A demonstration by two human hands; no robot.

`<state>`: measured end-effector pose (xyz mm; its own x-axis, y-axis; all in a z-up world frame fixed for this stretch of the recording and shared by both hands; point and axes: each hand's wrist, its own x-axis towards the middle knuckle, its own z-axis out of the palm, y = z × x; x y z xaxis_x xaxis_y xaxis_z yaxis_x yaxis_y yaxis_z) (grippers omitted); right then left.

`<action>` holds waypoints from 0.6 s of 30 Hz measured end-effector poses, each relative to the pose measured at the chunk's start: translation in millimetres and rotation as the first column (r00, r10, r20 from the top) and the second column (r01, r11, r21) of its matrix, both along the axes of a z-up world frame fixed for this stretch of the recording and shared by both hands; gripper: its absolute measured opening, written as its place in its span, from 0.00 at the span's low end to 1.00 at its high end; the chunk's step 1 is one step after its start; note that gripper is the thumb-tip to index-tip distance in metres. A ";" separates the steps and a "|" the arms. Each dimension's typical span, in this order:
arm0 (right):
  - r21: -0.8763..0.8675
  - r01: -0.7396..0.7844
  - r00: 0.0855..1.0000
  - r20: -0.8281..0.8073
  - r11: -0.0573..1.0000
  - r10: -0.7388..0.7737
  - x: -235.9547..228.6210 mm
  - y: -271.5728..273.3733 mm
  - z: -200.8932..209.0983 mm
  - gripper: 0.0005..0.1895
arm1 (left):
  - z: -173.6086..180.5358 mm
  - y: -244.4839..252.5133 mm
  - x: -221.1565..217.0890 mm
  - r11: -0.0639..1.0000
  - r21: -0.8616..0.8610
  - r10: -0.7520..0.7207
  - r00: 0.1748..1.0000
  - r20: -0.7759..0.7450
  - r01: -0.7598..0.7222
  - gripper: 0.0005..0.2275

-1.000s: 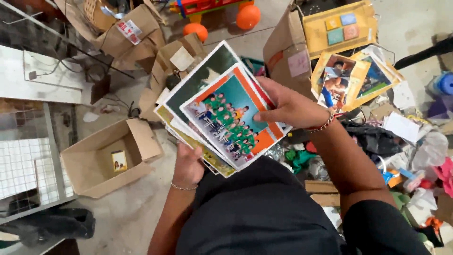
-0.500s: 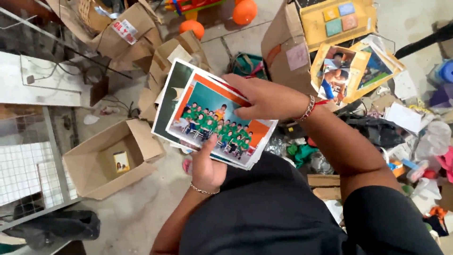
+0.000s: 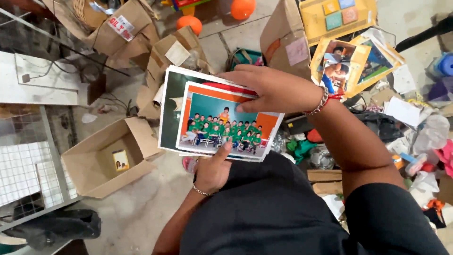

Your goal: A person is sorting through a large stack of printed photographs, flipping through them one by one to examine the images.

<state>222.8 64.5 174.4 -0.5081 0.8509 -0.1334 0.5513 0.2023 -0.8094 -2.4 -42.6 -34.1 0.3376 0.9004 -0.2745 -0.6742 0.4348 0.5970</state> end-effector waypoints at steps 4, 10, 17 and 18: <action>0.261 0.118 0.992 0.007 0.958 -0.125 21.9 -12.1 -22.2 0.32 | 3.4 3.2 -3.1 0.999 0.013 0.048 0.999 0.006 -0.048 0.30; 0.298 0.281 0.958 -0.023 0.912 -0.287 16.8 -48.8 -54.1 0.40 | -30.9 0.2 -18.3 0.997 -0.046 -0.077 0.704 -0.706 0.063 0.16; 0.151 0.558 0.830 -0.121 0.816 -0.545 20.8 -57.0 -75.5 0.24 | 1.8 2.5 1.4 0.986 0.148 0.079 0.996 -0.036 -0.073 0.32; 0.150 0.568 0.822 -0.138 0.809 -0.552 20.9 -57.5 -76.9 0.21 | -2.8 2.2 -1.4 0.984 0.162 0.085 0.996 -0.031 -0.079 0.33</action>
